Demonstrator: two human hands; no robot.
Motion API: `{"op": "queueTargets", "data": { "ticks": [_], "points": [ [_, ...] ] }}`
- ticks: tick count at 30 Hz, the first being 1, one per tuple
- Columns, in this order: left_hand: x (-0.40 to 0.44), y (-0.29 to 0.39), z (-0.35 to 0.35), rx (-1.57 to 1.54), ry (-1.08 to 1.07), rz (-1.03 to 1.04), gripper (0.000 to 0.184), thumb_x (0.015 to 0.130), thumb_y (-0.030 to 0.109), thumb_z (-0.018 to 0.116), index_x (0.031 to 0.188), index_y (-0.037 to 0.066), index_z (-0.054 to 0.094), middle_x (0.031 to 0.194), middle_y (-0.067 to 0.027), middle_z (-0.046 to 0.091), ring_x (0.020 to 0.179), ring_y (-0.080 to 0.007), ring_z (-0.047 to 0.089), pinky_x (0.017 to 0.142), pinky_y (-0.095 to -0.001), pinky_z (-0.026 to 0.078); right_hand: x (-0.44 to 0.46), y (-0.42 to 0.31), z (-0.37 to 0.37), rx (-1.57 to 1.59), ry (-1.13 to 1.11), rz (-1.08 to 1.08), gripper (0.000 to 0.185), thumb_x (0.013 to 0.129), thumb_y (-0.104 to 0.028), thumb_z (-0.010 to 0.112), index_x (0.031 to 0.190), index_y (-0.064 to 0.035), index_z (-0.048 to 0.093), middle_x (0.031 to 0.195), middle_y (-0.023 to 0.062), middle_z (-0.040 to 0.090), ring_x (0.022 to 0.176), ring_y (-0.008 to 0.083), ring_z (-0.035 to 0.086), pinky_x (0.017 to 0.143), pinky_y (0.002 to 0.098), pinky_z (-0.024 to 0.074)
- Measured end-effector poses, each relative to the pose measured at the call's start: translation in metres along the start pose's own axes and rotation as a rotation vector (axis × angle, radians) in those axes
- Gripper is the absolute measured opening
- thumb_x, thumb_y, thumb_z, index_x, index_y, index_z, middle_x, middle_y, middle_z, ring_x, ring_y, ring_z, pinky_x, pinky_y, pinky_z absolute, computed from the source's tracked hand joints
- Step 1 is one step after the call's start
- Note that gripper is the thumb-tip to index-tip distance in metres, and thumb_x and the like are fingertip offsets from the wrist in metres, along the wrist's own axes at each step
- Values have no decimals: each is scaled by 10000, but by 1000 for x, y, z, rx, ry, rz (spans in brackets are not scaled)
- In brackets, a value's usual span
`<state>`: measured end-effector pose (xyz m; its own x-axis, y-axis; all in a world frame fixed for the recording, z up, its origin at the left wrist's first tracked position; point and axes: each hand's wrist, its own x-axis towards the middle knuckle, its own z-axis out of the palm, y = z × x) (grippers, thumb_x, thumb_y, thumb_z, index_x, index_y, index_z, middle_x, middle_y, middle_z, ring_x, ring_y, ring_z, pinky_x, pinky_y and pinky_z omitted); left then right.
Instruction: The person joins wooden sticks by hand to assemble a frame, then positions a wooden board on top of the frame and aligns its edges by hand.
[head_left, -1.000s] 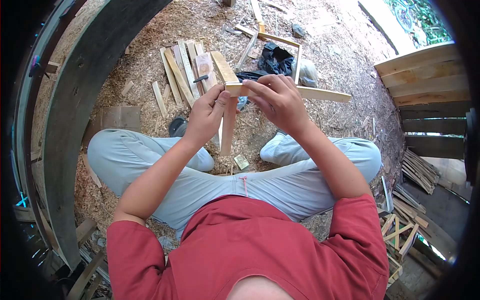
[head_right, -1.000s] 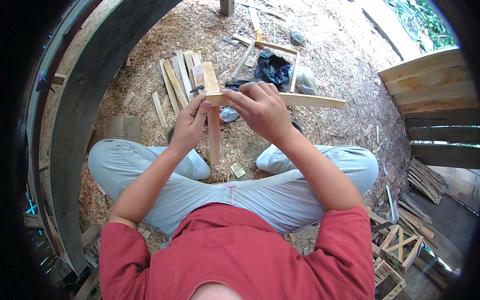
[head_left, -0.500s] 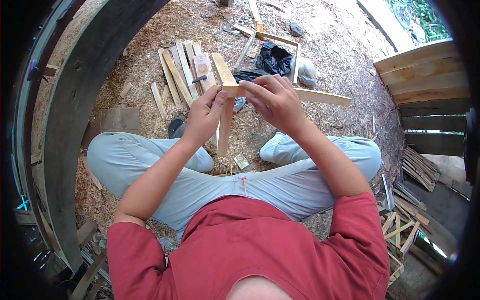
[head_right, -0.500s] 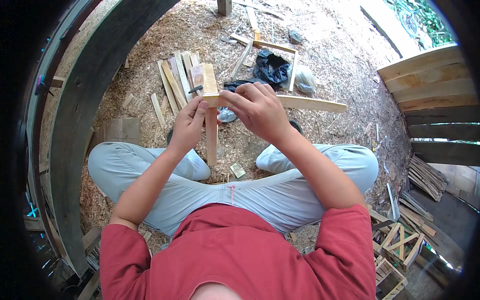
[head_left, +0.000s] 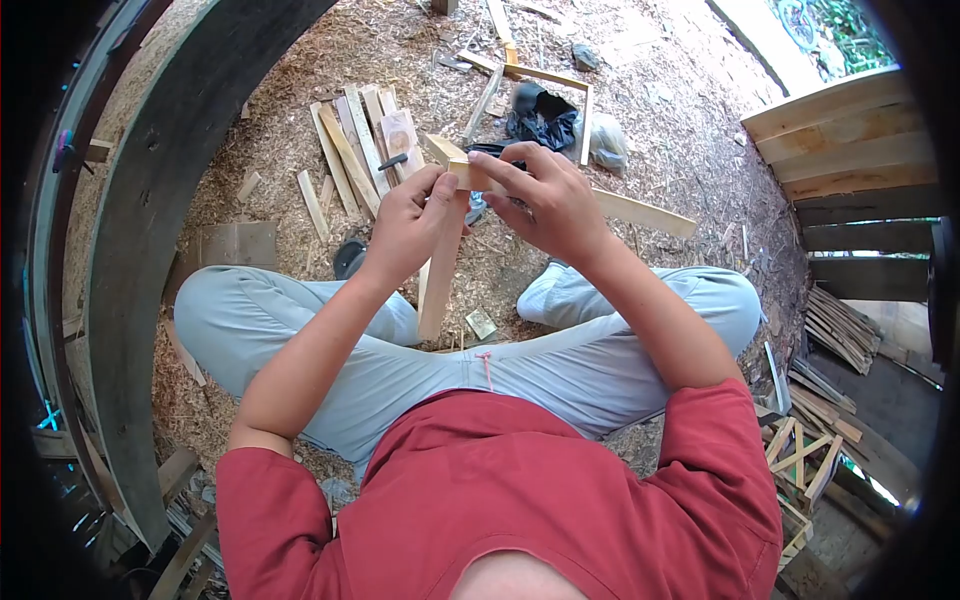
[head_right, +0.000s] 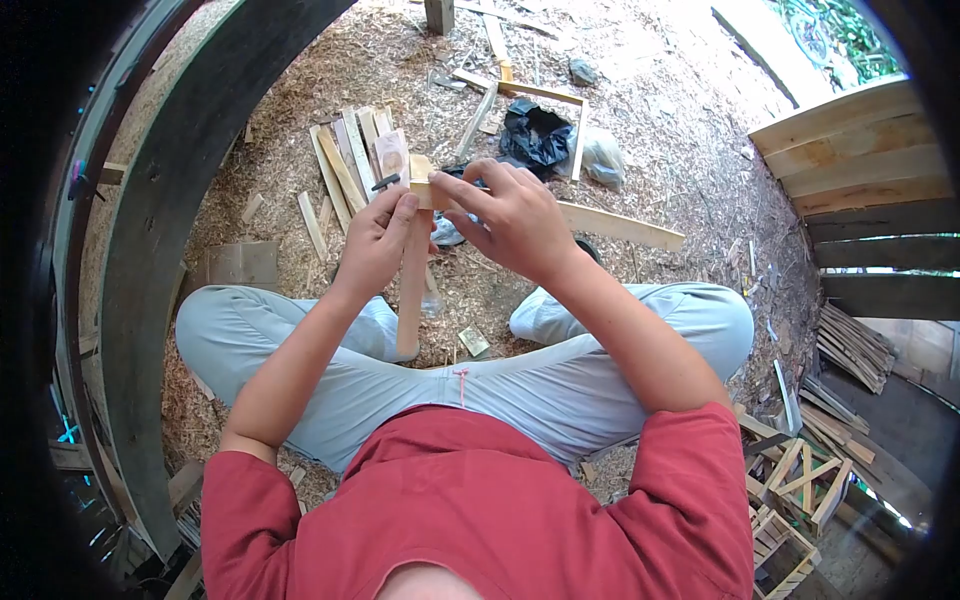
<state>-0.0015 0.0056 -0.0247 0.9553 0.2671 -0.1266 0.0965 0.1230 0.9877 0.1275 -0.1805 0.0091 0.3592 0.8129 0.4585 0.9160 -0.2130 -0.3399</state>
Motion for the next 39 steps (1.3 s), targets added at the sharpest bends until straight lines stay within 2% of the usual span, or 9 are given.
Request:
{"op": "queueTargets", "data": {
  "ticks": [2,8,12,18,20,21,23,32,39],
  "points": [
    [2,-3,0,33,-28,-68,345,1160,314,477,1213,17,644,926,-54,682,778,-116,697,676,-290,627,-2,-1,2,56,-10,43,457,912,-212,787,1360,-191,701,1010,55,643,870,255,670,762,400,556],
    [11,-8,7,-8,14,-74,351,1148,345,505,1167,24,645,892,-47,668,726,-112,686,627,-284,613,-5,4,4,115,-22,81,470,921,-215,780,1376,-151,680,1045,74,651,883,277,677,773,417,564],
    [15,-7,3,-2,12,-156,357,1143,369,513,1159,41,651,871,-40,662,688,-109,676,596,-276,597,-6,9,9,95,-14,62,491,921,-214,780,1396,-174,664,1078,81,651,893,281,681,782,419,561],
    [24,-37,0,-86,44,-180,352,1136,383,528,1171,64,674,848,-19,657,635,-97,636,572,-265,582,-11,15,16,-41,-54,-2,439,894,-236,802,1318,-221,685,1142,62,649,983,269,682,865,411,539],
    [27,-50,-1,-114,60,-157,343,1136,374,533,1169,70,689,838,-3,659,655,-86,627,563,-249,556,-13,16,21,-100,-55,-33,416,883,-245,810,1282,-221,693,1197,65,653,1059,268,674,926,412,521],
    [28,-52,-2,-114,59,-157,343,1136,374,533,1169,70,689,838,-3,659,655,-86,627,563,-249,556,-14,16,23,-101,-55,-32,416,883,-245,810,1282,-221,693,1197,65,653,1059,268,674,926,412,521],
    [30,-55,-5,-92,70,-196,351,1137,357,542,1156,47,706,845,2,680,746,-72,655,692,-235,534,-15,18,25,-89,-44,-23,424,877,-234,816,1281,-208,693,1239,83,657,1114,274,665,971,419,507],
    [38,-72,-16,-176,164,-205,344,1129,348,559,1167,40,706,882,-9,708,722,-75,659,648,-243,535,-16,18,23,-78,-37,-27,459,865,-131,810,1307,-176,694,1287,103,667,1185,308,648,1016,450,500],
    [31,-68,-4,-143,156,-106,346,1142,339,534,1152,41,711,866,4,695,732,-63,631,658,-242,508,-18,20,28,-71,-28,-77,408,883,-142,770,1282,-164,688,1282,82,691,1166,275,664,1052,452,465]
  ]
}}
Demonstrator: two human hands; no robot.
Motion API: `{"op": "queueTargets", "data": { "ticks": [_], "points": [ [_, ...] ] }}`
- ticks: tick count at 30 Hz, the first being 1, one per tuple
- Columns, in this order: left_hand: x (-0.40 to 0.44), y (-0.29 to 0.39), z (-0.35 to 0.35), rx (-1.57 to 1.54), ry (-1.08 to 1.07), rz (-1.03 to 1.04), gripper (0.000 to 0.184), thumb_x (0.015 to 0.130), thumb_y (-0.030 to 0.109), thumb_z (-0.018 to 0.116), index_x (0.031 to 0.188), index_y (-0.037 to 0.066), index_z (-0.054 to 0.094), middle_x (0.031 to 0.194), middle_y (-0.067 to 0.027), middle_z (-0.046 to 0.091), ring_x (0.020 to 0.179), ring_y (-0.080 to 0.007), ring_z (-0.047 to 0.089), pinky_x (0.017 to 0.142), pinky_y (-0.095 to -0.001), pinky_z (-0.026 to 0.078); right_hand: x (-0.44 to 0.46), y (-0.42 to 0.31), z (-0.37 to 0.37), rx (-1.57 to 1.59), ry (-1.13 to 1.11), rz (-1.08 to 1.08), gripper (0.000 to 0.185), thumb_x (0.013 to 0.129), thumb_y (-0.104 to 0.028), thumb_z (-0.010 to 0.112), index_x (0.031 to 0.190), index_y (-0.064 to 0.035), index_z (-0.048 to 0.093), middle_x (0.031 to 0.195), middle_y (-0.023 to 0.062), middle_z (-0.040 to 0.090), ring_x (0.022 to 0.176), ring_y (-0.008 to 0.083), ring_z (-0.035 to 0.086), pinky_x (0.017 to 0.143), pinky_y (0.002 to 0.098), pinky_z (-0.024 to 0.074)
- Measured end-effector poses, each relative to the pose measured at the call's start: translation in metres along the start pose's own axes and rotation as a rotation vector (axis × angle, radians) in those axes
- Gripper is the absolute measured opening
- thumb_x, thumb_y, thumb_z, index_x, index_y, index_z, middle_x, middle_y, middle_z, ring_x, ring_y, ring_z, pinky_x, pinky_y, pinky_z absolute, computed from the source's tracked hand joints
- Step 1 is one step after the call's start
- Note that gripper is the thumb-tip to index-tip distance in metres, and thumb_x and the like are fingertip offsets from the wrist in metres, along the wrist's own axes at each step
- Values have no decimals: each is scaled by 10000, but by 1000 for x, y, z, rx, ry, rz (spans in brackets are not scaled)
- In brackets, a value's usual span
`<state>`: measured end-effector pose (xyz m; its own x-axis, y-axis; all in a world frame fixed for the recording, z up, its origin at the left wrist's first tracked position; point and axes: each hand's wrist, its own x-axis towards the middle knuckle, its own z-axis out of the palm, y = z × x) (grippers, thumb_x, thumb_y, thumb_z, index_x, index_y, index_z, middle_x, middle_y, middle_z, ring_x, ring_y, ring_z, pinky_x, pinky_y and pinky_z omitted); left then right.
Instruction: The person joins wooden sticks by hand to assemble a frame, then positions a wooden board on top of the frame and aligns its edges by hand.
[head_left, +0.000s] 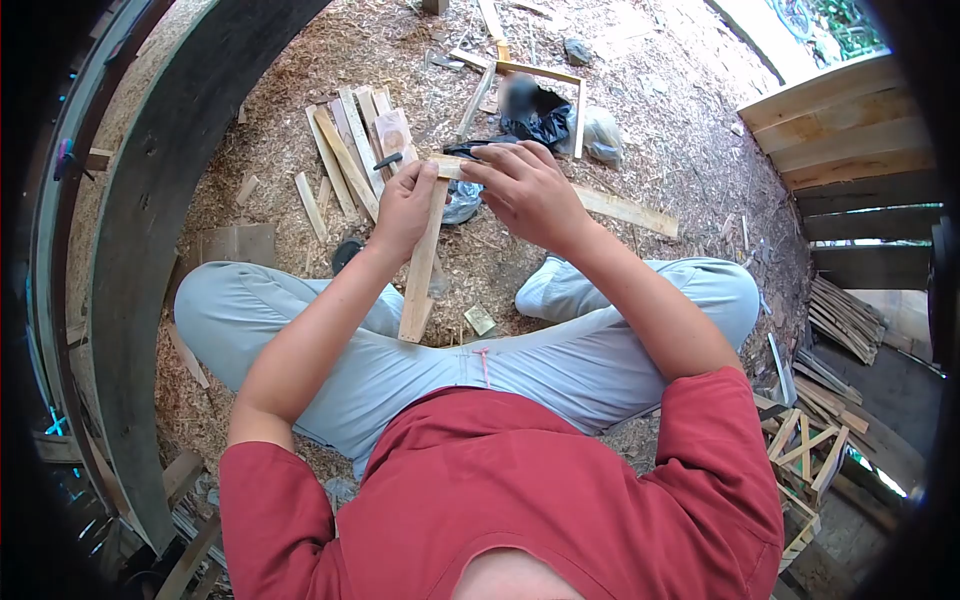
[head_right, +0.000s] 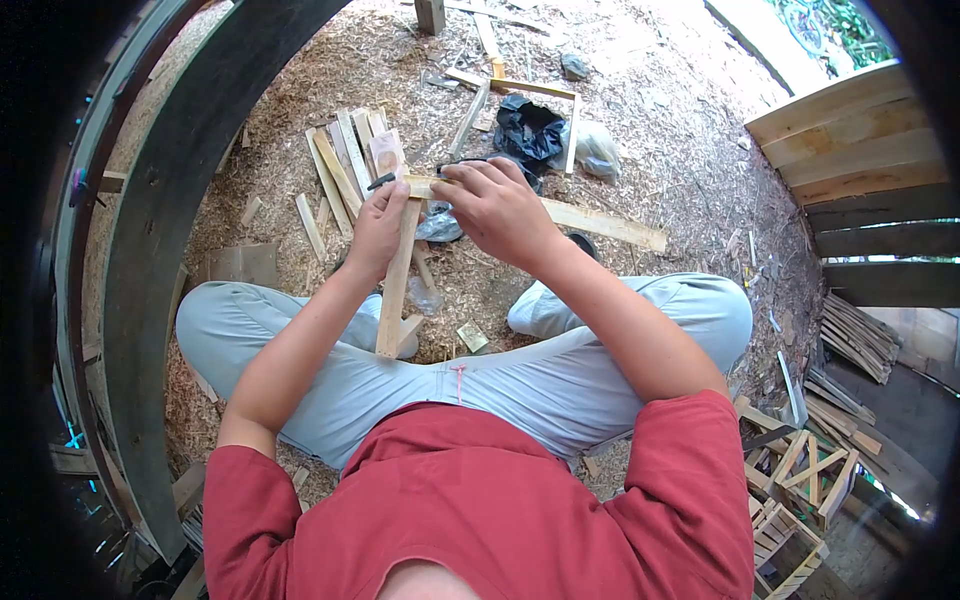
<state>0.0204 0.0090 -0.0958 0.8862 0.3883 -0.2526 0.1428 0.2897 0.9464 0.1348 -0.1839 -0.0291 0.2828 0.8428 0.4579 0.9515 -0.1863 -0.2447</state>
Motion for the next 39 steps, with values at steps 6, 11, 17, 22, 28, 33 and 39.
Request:
{"op": "queueTargets", "data": {
  "ticks": [6,11,17,22,28,33,39],
  "points": [
    [-5,11,3,106,-42,138,312,1146,309,527,1100,51,697,861,18,671,740,-38,605,662,-235,495,4,-2,-6,55,27,-3,366,902,-144,757,1264,-142,700,1237,76,709,1110,277,680,1009,435,477],
    [-26,37,14,299,-116,321,261,1099,238,608,962,18,642,780,-2,608,687,-66,534,604,-278,426,9,-13,-15,276,176,143,280,911,-164,777,1184,-109,744,1078,85,732,1008,278,694,943,408,499],
    [-35,54,15,604,-145,658,210,1020,176,682,922,-3,635,730,-121,515,622,-259,532,589,-393,413,9,-15,-23,446,150,167,259,898,-131,835,1139,-56,775,1079,116,721,969,281,705,854,388,567],
    [-35,51,6,684,-168,724,210,1025,181,677,907,10,642,742,-125,553,644,-277,559,604,-390,431,6,-17,-18,578,184,187,249,871,-128,843,1108,-73,787,1033,109,716,940,300,696,828,401,554],
    [-39,51,5,654,-172,771,230,990,160,717,870,14,585,722,-140,478,615,-317,502,573,-420,394,3,-24,-21,699,156,217,254,902,-118,838,1144,-61,787,1059,106,702,889,239,720,752,351,588],
    [-41,51,3,668,-176,770,292,996,187,723,833,22,547,708,-136,444,605,-317,482,569,-425,386,0,-25,-19,705,146,200,266,908,-116,835,1165,-62,787,1077,103,699,875,219,731,743,336,599],
    [-43,47,2,663,-174,744,317,1014,221,710,827,24,545,707,-134,442,605,-312,477,569,-416,386,-2,-27,-16,694,153,205,271,896,-77,831,1162,-56,784,1081,106,706,876,233,741,742,341,607]
  ]
}}
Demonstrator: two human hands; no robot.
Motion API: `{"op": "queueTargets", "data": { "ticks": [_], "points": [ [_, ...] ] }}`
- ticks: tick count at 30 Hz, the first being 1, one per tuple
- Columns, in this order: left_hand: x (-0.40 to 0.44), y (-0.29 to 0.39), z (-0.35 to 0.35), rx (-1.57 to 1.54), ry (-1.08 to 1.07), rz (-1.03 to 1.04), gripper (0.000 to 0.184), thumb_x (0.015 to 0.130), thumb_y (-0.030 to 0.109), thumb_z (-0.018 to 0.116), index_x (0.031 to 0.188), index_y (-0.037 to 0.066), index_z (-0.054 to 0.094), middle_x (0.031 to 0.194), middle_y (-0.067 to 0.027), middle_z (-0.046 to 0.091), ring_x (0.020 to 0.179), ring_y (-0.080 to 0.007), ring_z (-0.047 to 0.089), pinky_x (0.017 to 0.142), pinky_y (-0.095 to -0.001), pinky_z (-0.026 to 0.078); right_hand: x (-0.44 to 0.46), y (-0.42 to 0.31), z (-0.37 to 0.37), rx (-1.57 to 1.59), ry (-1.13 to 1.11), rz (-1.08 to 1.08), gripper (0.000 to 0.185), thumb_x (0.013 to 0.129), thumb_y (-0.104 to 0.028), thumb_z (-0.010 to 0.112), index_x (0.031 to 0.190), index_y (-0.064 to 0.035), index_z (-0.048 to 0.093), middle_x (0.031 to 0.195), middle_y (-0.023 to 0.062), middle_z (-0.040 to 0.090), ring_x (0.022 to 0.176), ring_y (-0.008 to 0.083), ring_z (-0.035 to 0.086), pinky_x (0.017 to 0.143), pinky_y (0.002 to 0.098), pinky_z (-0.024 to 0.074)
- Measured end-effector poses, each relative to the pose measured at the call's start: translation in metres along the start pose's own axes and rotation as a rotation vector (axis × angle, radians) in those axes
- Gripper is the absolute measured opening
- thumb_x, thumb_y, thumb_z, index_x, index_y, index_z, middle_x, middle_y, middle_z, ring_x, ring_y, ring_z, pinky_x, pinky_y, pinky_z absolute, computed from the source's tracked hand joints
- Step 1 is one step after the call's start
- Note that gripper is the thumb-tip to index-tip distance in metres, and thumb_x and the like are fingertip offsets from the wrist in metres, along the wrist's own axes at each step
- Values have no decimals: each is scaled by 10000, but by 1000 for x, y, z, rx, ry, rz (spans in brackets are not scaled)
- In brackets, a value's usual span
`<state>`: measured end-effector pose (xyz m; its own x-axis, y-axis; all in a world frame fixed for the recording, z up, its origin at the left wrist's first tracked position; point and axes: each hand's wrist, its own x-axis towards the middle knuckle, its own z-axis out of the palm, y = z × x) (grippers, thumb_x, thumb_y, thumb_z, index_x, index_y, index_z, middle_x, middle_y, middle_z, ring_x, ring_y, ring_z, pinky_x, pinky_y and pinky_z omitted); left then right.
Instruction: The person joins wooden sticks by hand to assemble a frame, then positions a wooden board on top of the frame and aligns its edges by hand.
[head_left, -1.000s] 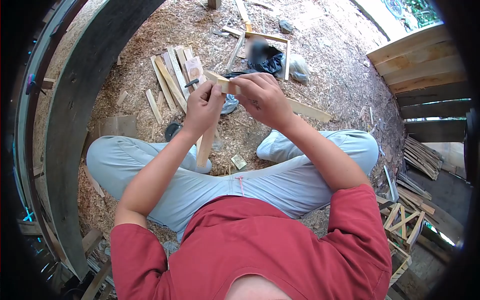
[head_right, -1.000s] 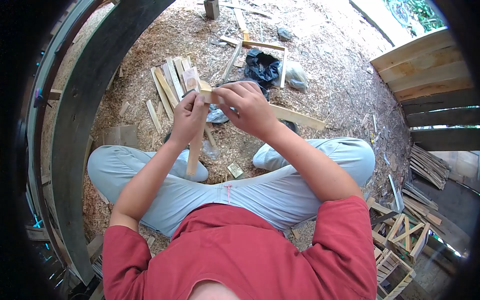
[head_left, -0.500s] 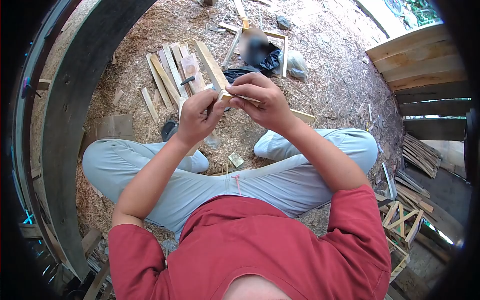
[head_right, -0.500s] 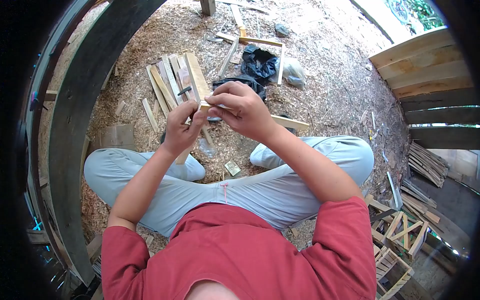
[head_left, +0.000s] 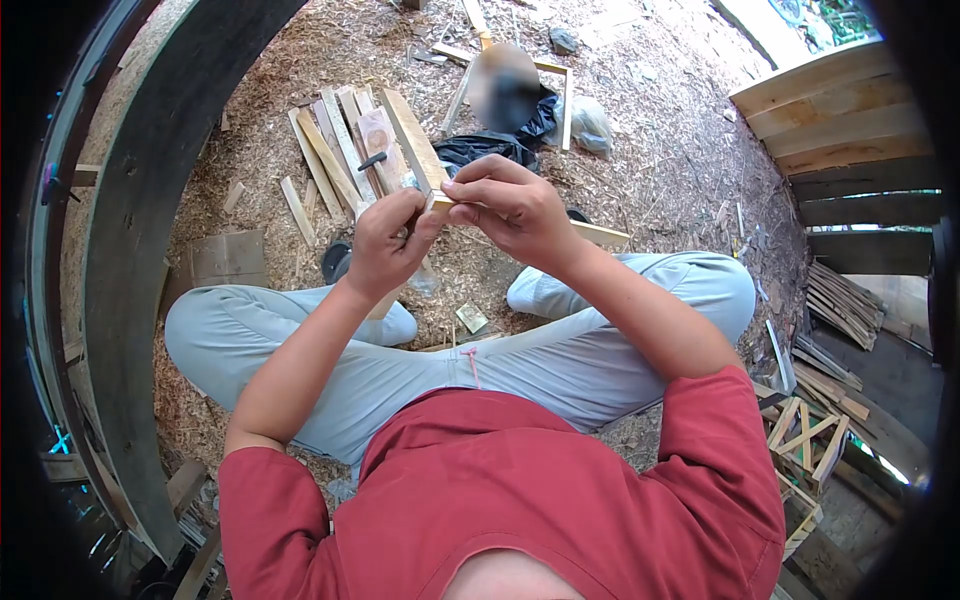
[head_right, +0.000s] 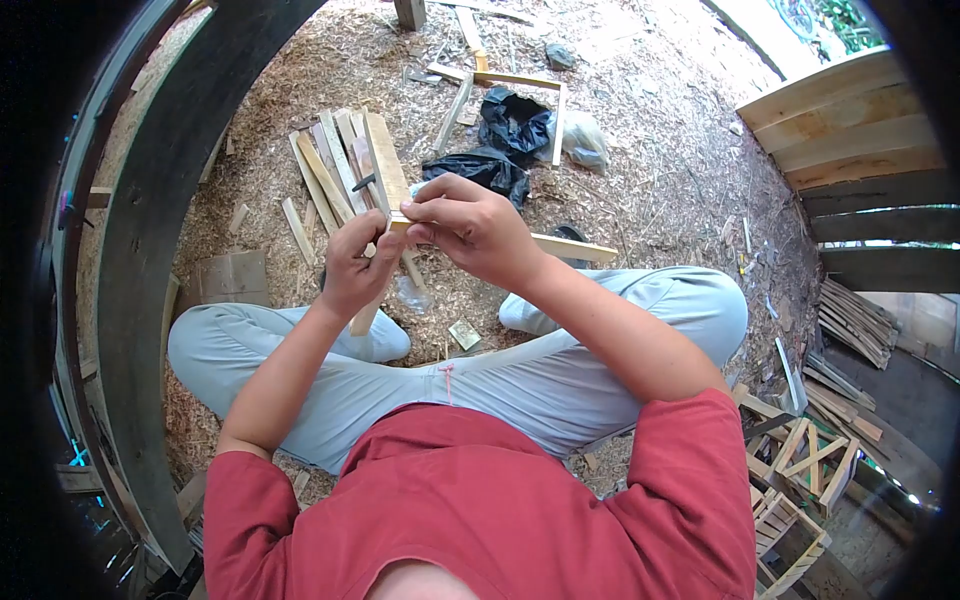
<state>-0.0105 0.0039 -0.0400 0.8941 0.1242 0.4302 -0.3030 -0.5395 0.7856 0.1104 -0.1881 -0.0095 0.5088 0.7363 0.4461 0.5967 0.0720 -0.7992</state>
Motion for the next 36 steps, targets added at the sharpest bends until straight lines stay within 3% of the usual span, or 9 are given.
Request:
{"op": "queueTargets", "data": {
  "ticks": [15,17,20,24,25,29,34,36],
  "points": [
    [-5,-3,3,-91,-6,-139,311,1043,248,684,861,15,588,725,-118,538,626,-265,544,593,-385,427,-1,3,2,-33,-25,45,280,902,-98,821,1175,-53,783,1085,103,717,876,236,746,733,345,607],
    [-3,0,1,-120,-30,-207,281,1045,231,677,881,10,620,742,-109,583,643,-235,571,606,-365,447,0,3,-1,-100,-61,11,369,908,-96,827,1268,-63,752,1122,81,705,879,186,723,743,321,600],
    [2,7,-2,-144,-32,-208,259,1047,214,673,895,7,639,744,-101,597,652,-212,581,615,-352,455,3,-7,-6,-204,-23,-16,454,904,-121,836,1338,-90,709,1153,83,696,872,180,720,737,320,600],
    [1,7,-1,-205,18,-254,260,1059,199,658,897,-3,644,737,-86,590,660,-176,578,616,-340,452,1,-5,-8,-306,-23,-143,567,845,-208,883,1364,-148,660,1167,90,693,894,284,743,744,387,615],
    [-1,3,-4,-224,-22,-278,245,1082,190,627,924,4,647,761,-37,605,678,-119,569,613,-306,450,2,-5,-8,-326,-38,-162,582,829,-254,891,1354,-168,654,1163,81,696,895,317,744,747,409,616],
    [-4,4,4,-440,12,-394,205,1130,193,543,1046,30,637,876,31,618,750,-35,545,636,-229,437,-1,-1,-4,-380,-35,-117,496,872,-234,842,1328,-156,662,1137,67,700,797,275,741,680,387,608],
    [-6,-15,4,-485,-16,-435,243,1153,214,486,1060,26,609,892,10,617,778,-41,540,689,-222,439,8,-2,9,-382,15,-97,345,890,-151,767,1225,-134,686,1053,70,698,794,283,736,650,397,591],
    [-6,-25,8,-421,45,-456,262,1158,223,470,1051,23,601,911,-1,621,810,-53,550,720,-227,443,10,1,9,-420,1,-38,293,905,-162,737,1190,-124,681,1041,78,692,844,283,729,704,408,577]
  ]
}}
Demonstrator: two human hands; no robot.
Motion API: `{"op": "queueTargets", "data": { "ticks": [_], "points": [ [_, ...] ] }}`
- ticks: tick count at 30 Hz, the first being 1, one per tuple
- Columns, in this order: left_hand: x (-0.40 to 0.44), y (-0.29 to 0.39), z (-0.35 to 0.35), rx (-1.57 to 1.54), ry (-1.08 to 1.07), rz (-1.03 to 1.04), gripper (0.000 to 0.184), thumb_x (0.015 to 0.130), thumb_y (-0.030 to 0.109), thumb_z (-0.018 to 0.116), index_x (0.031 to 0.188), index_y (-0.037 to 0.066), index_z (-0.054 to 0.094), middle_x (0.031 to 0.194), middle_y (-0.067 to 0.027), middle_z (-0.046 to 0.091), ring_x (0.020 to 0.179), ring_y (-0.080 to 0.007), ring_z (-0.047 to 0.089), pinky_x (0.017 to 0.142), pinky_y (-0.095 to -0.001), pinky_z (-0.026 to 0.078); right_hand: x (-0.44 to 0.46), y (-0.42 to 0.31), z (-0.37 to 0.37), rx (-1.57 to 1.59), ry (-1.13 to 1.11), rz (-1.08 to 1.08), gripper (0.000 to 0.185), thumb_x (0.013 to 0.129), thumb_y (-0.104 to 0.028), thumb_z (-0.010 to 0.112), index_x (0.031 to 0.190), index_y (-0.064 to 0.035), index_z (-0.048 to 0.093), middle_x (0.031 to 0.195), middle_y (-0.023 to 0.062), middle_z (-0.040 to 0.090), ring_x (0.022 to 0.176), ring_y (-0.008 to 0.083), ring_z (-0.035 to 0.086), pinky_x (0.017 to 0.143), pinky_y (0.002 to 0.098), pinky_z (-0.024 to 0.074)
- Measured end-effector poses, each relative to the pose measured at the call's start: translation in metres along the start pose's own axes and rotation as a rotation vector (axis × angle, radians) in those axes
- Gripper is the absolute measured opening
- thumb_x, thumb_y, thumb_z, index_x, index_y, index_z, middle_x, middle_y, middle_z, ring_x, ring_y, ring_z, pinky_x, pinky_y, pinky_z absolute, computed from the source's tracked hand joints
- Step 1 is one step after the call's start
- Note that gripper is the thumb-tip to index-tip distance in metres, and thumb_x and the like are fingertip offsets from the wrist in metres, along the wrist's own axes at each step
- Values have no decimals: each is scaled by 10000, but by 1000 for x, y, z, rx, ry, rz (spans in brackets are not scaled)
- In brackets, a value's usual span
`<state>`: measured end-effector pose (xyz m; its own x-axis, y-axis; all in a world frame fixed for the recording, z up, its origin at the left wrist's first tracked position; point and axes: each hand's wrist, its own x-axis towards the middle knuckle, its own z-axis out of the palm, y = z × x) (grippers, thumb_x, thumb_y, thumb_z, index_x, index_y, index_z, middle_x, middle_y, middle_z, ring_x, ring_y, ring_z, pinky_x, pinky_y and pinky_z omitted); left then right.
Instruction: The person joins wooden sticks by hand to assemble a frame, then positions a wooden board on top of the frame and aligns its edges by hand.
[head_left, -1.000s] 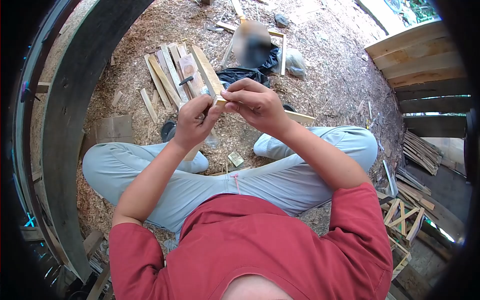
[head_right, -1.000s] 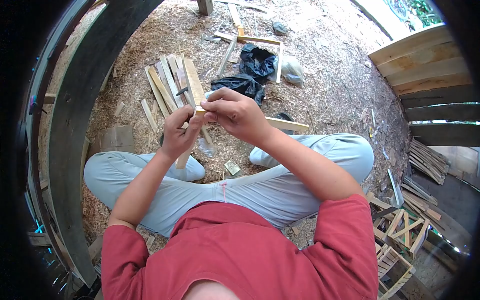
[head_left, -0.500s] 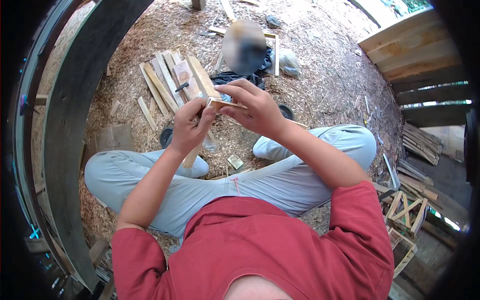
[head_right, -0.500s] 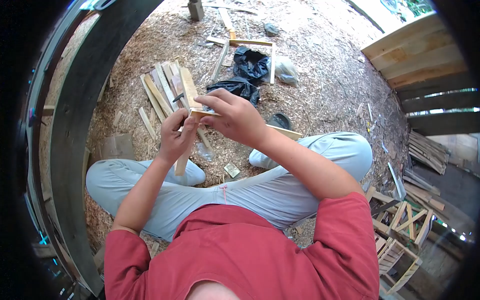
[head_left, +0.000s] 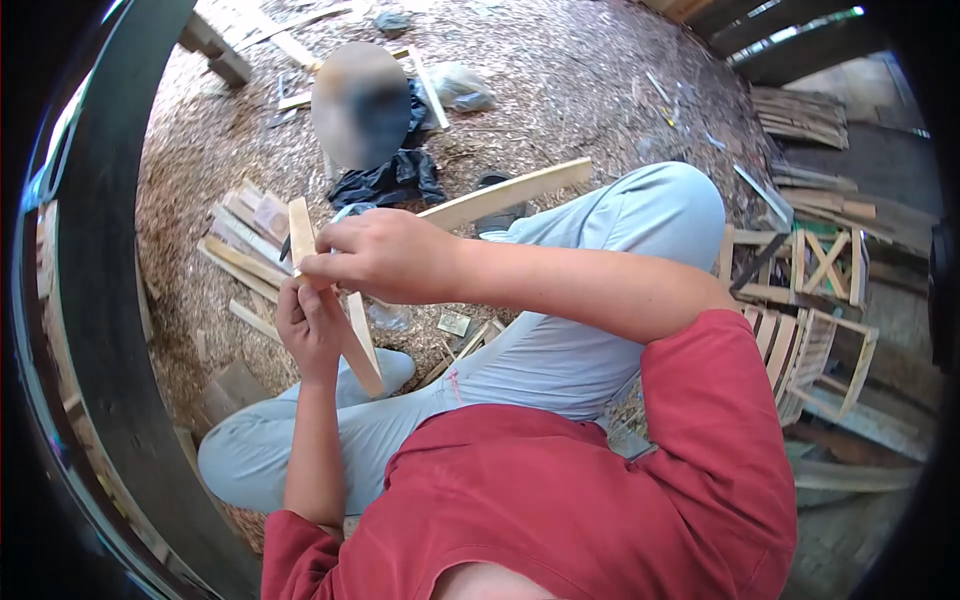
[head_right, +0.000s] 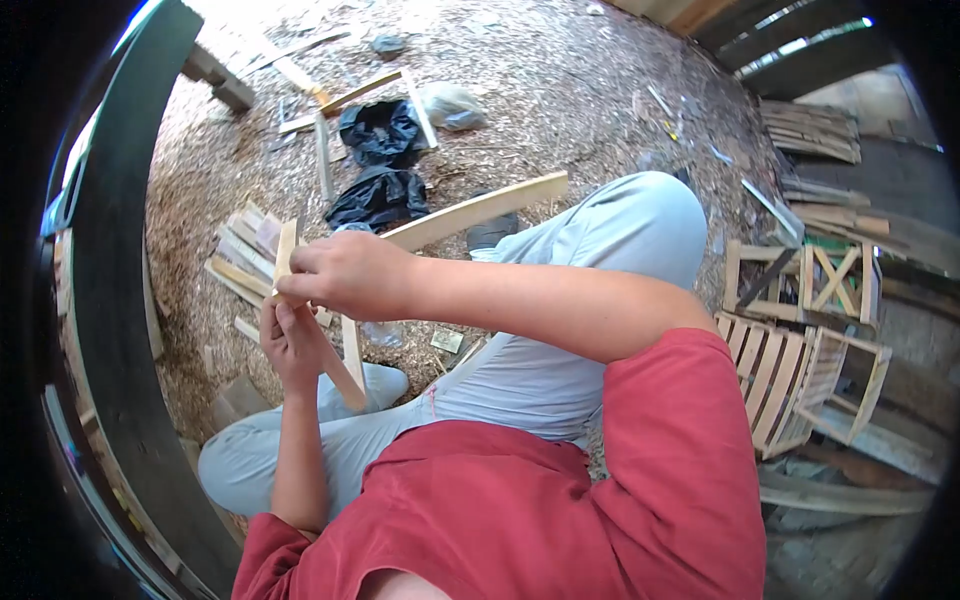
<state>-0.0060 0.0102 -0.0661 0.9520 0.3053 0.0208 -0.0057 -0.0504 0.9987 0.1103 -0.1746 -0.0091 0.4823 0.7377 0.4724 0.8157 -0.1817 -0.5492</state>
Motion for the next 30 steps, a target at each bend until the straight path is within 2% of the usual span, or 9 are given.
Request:
{"op": "queueTargets", "data": {
  "ticks": [3,8,14,16,22,24,26,28,30],
  "points": [
    [8,-6,-1,-5,-25,-10,284,1163,242,457,1057,21,600,930,-20,631,834,-70,569,737,-239,453,7,6,5,-60,-53,-11,239,928,-199,705,1155,-129,683,1034,77,681,917,253,703,806,396,526],
    [23,-6,-1,0,-95,-10,366,1169,344,433,1156,30,619,972,-26,662,848,-75,597,746,-253,475,9,6,1,-115,12,40,233,915,-208,715,1131,-128,681,1026,74,668,880,261,696,778,403,528],
    [22,8,11,-49,-128,45,369,1174,329,422,1205,10,604,1020,-40,648,847,-106,591,729,-261,479,5,-23,-25,-207,9,107,274,841,-222,752,1068,-98,665,977,67,630,908,276,682,764,402,536],
    [14,10,7,-51,-101,48,376,1174,331,413,1214,9,602,1027,-44,643,869,-109,595,733,-262,483,7,-29,-25,-213,67,-20,232,854,-210,734,1040,-93,659,988,67,630,949,273,677,773,402,537],
    [0,37,0,-56,-129,120,386,1172,307,422,1220,-30,605,1084,-89,667,936,-147,605,794,-318,494,4,-71,-40,-319,116,-58,150,888,-194,690,980,-77,673,967,65,631,958,260,676,821,404,537],
    [-4,44,-3,-104,-72,74,403,1174,328,430,1217,-32,604,1073,-86,664,918,-150,614,782,-314,494,2,-85,-47,-360,176,-93,148,882,-217,691,887,-73,724,931,90,654,901,292,698,810,427,556],
    [-8,56,-5,-61,-47,112,396,1175,335,433,1208,-21,605,1055,-77,657,898,-138,613,771,-304,496,-4,-103,-53,-369,202,-94,154,899,-222,681,906,-78,734,927,96,662,893,301,702,816,445,558],
    [-11,70,1,-153,-148,202,359,1157,344,473,1250,22,602,972,-42,640,787,-109,595,645,-274,477,-12,-116,-60,-405,326,-116,132,876,-195,689,904,-66,697,893,65,629,906,262,675,801,420,541],
    [-20,75,13,-168,-107,220,334,1159,345,471,1213,44,606,919,-16,622,744,-89,573,619,-268,461,-24,-128,-73,-438,305,-125,133,901,-202,679,910,-72,704,881,65,627,883,264,678,793,427,543]
  ]
}}
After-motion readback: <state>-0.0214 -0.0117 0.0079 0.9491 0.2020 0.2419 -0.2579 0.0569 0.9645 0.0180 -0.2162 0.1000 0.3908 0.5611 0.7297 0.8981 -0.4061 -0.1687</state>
